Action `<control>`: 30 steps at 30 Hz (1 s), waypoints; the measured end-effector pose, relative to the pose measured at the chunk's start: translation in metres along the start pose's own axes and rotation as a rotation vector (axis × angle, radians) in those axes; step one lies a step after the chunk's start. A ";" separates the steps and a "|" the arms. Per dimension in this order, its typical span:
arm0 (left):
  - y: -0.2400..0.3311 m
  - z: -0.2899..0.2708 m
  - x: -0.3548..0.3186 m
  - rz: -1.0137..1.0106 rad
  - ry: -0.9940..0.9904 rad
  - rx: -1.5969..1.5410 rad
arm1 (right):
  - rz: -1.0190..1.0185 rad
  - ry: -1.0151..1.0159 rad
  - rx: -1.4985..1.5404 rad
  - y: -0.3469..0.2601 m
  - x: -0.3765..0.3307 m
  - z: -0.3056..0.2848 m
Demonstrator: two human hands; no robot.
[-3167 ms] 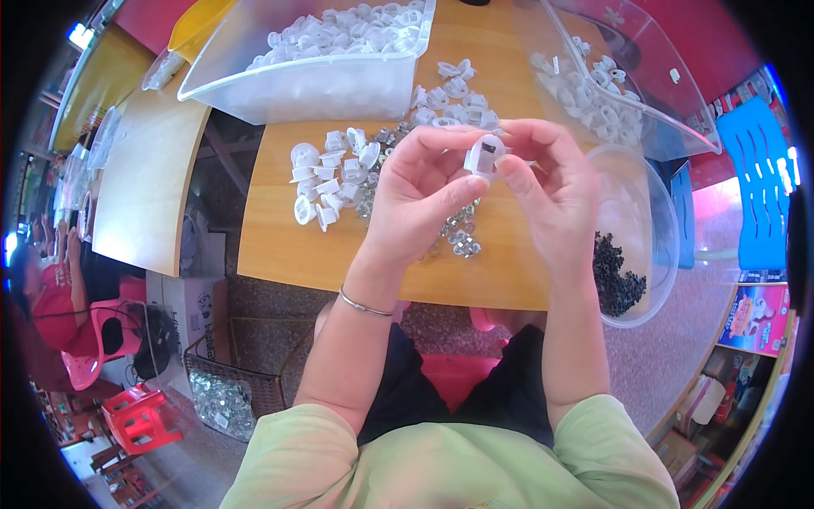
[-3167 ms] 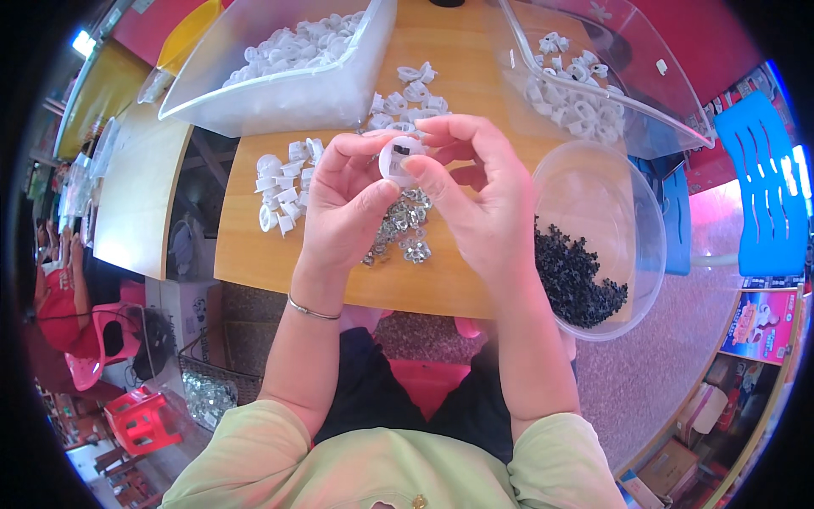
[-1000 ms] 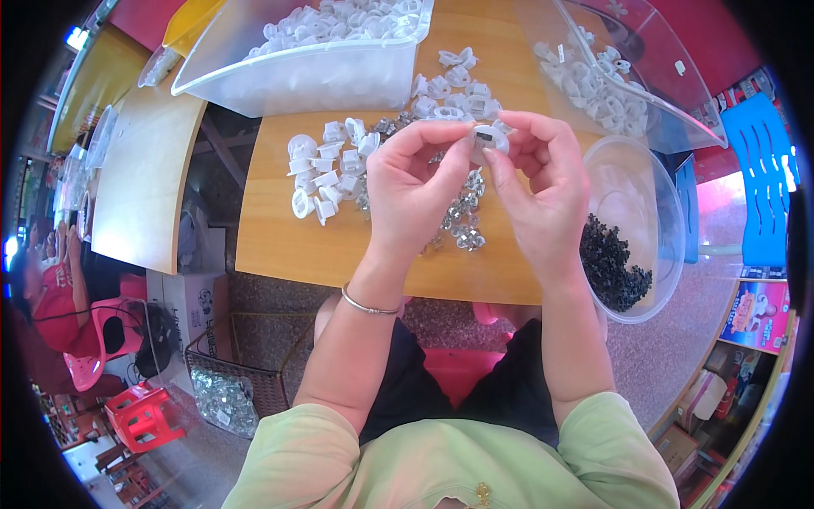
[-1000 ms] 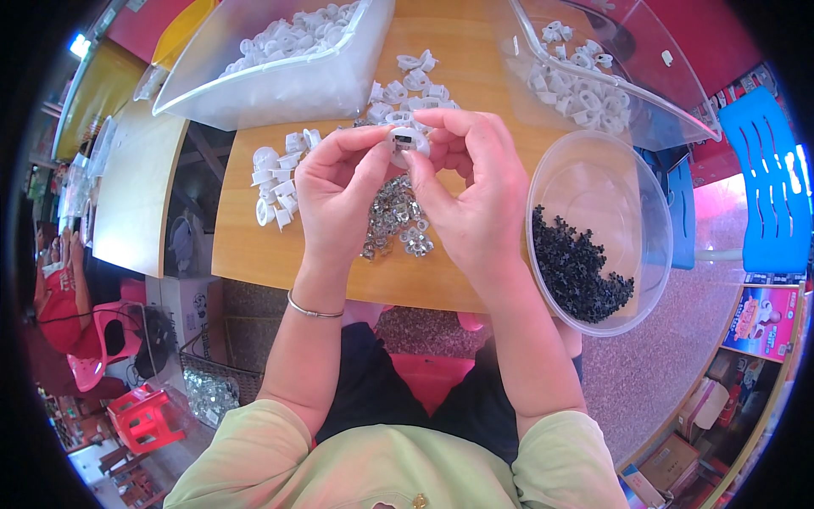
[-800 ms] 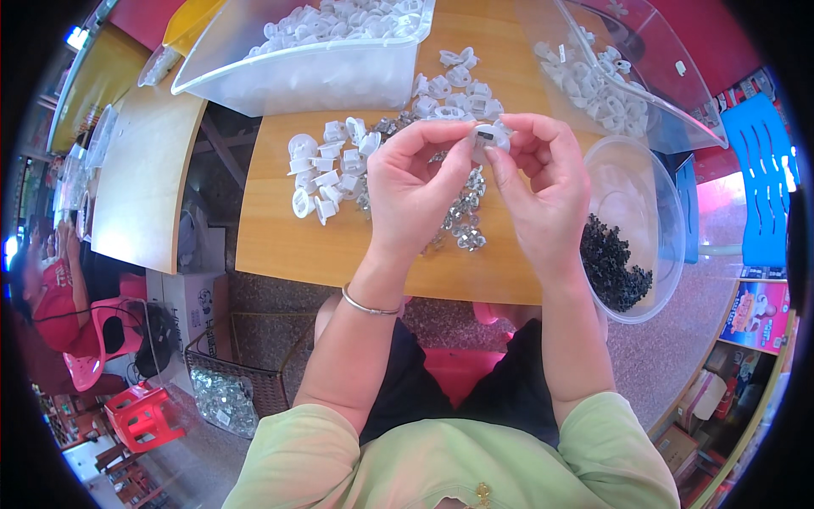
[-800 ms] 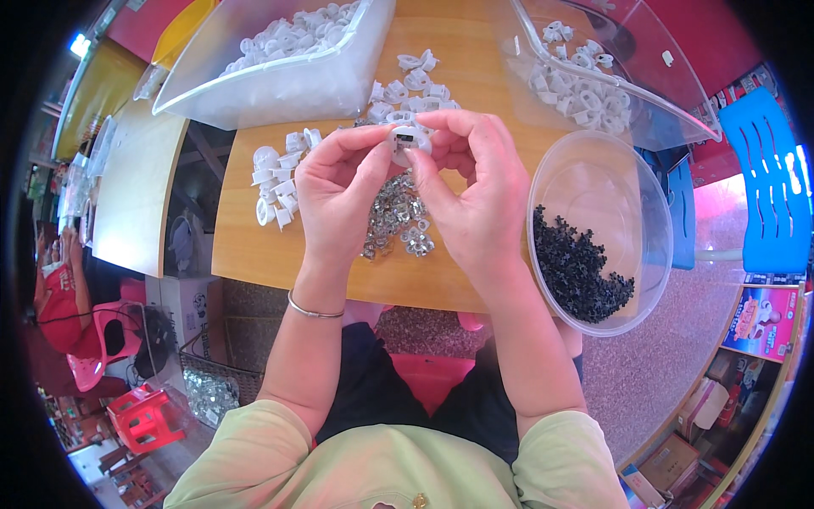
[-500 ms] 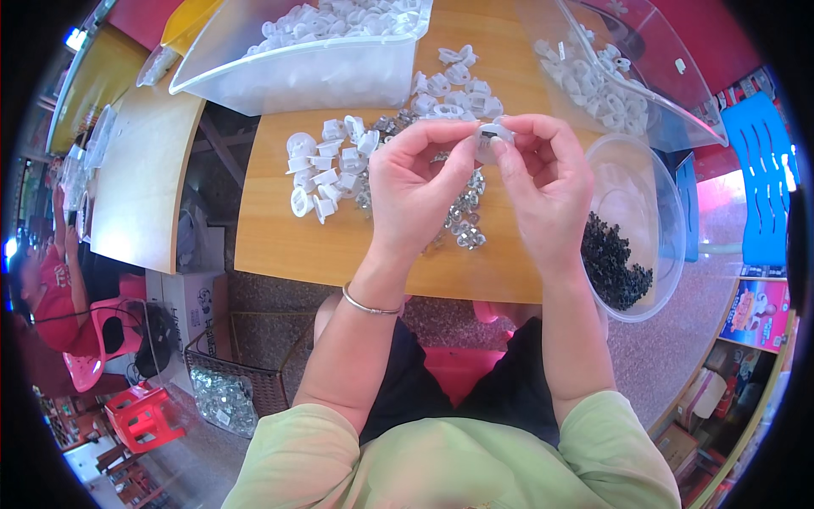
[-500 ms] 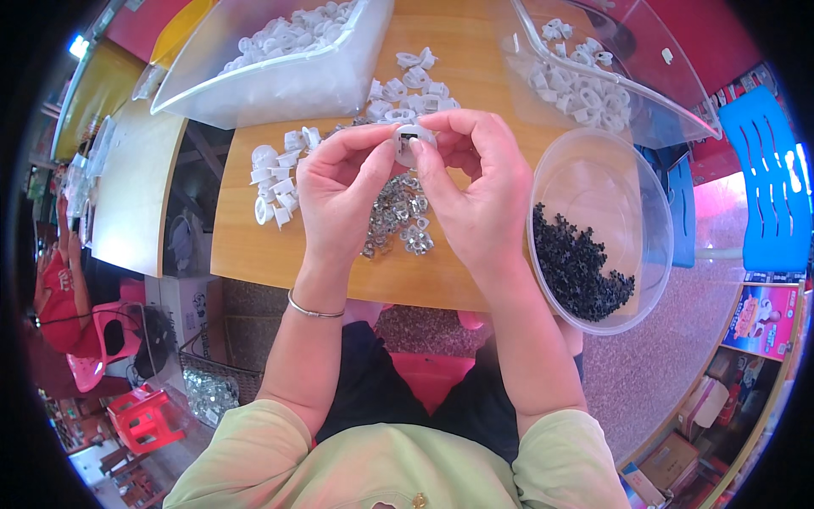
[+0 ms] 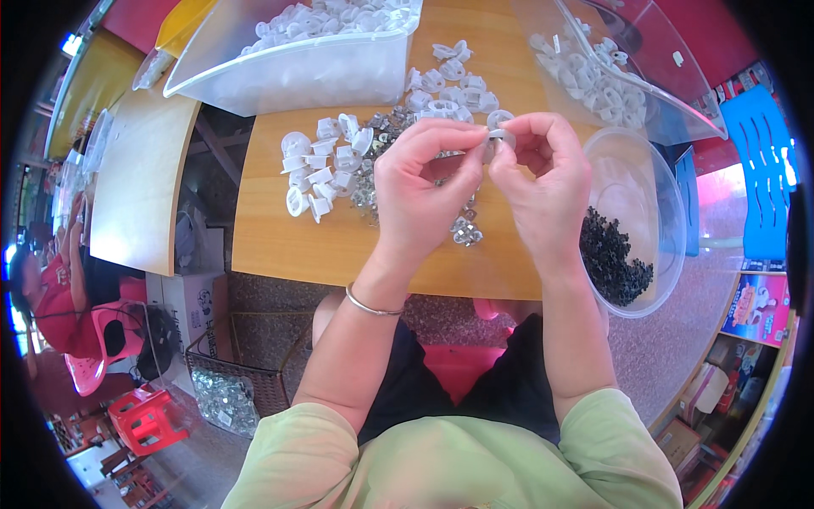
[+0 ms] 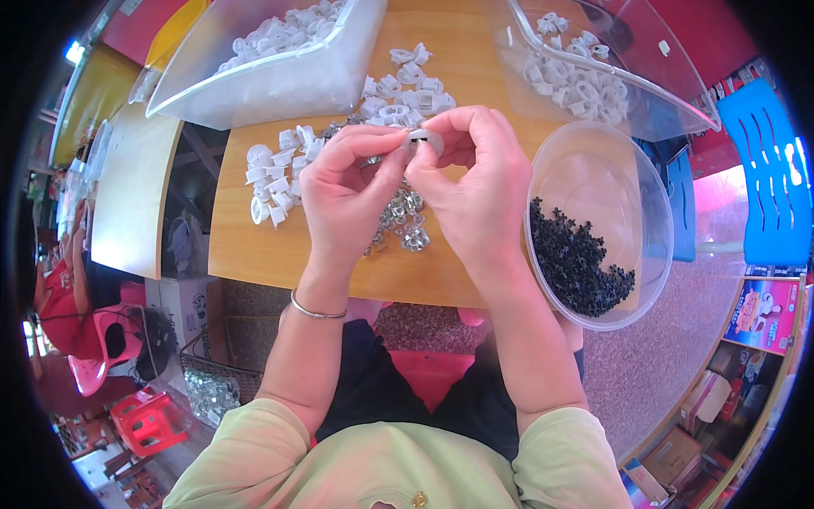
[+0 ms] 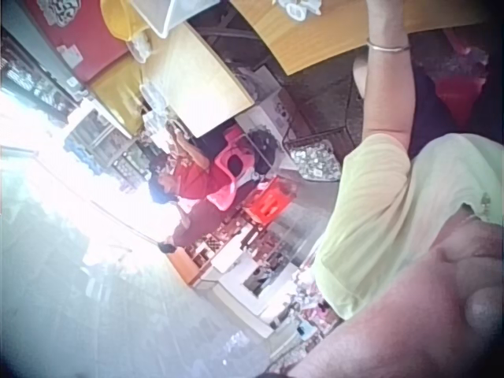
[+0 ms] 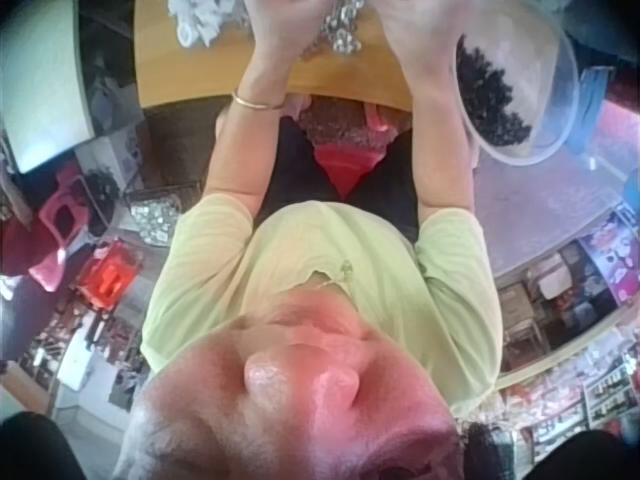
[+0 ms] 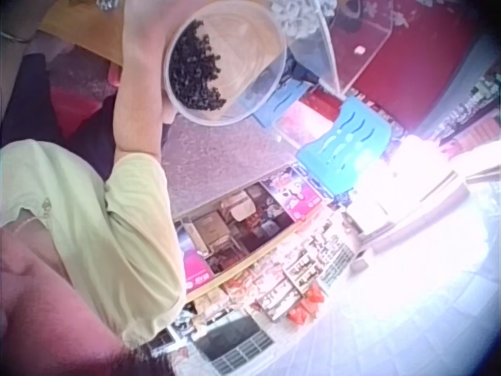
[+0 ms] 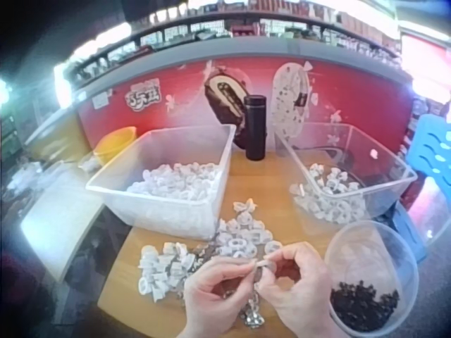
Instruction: The person assembles components by inserting small black pieces into white plastic casings by hand and placing the assembled parts into a clear container.
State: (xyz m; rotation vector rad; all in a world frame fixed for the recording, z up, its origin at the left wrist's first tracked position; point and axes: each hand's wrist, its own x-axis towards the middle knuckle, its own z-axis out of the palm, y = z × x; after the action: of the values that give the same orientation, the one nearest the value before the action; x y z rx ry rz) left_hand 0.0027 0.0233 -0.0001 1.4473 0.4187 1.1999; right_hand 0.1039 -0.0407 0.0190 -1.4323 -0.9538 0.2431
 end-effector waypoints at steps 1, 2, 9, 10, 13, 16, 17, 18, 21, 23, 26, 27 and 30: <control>0.000 0.001 0.000 -0.007 0.003 0.003 | -0.010 -0.001 -0.014 0.001 0.000 0.000; -0.001 0.000 0.000 -0.008 0.002 0.003 | -0.009 -0.001 -0.014 0.001 0.000 0.000; 0.000 -0.006 0.003 -0.060 0.015 -0.082 | 0.015 -0.077 0.085 -0.001 0.002 -0.004; 0.001 -0.006 0.003 -0.091 0.026 -0.138 | 0.023 -0.103 0.160 0.000 0.003 -0.005; 0.004 -0.006 0.003 -0.169 0.044 -0.201 | -0.031 -0.142 0.221 0.003 0.004 -0.005; 0.008 -0.004 0.003 -0.153 0.073 -0.165 | -0.103 -0.159 0.124 -0.002 0.003 -0.003; 0.009 -0.005 0.003 -0.152 0.074 -0.165 | -0.103 -0.160 0.124 -0.003 0.003 -0.003; 0.010 -0.005 0.004 -0.143 0.083 -0.141 | -0.137 -0.164 0.088 -0.004 0.002 -0.002; 0.010 -0.005 0.004 -0.131 0.098 -0.112 | -0.188 -0.165 0.036 -0.004 0.001 -0.001; 0.010 -0.005 0.004 -0.128 0.105 -0.106 | -0.208 -0.163 0.022 -0.004 0.001 0.000; 0.009 -0.005 0.004 -0.111 0.122 -0.062 | -0.207 -0.161 0.018 -0.004 0.000 0.002; 0.010 -0.005 0.004 -0.128 0.129 -0.059 | -0.203 -0.153 0.019 -0.005 0.000 0.002; 0.011 -0.004 0.003 -0.149 0.140 -0.052 | -0.202 -0.139 0.013 -0.006 0.001 0.002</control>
State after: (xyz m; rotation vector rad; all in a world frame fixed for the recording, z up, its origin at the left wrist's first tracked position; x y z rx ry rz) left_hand -0.0033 0.0249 0.0101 1.2696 0.5771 1.1864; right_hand 0.1003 -0.0398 0.0247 -1.3092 -1.2002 0.2007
